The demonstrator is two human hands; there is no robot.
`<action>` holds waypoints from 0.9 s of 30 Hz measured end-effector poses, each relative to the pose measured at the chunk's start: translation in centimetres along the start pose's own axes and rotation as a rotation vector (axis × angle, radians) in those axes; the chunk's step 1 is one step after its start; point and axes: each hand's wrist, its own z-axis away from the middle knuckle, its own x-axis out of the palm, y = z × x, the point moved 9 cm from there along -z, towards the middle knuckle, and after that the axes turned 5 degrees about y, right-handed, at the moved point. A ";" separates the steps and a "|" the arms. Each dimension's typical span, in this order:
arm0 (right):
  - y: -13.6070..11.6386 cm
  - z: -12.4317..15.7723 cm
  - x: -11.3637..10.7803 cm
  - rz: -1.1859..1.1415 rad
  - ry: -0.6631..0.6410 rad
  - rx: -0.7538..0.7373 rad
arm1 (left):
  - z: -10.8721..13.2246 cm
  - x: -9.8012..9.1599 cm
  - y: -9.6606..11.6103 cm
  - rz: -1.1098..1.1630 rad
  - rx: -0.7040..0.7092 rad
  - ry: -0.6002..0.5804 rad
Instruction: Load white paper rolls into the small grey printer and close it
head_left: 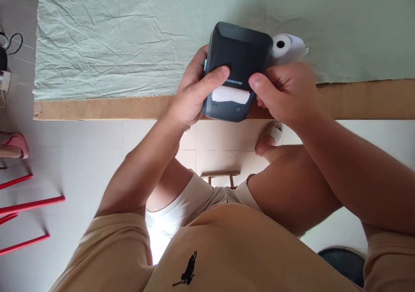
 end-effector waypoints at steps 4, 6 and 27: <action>0.0 -0.1 -0.2 -0.016 0.016 -0.015 | 0.3 0.7 0.4 0.122 -0.057 -0.011; 0.1 -0.2 -0.1 -0.042 0.025 -0.026 | 0.1 0.8 0.6 0.138 -0.031 -0.051; -0.5 0.2 -0.4 -0.029 0.069 0.133 | -0.6 0.9 0.4 0.198 -0.011 -0.130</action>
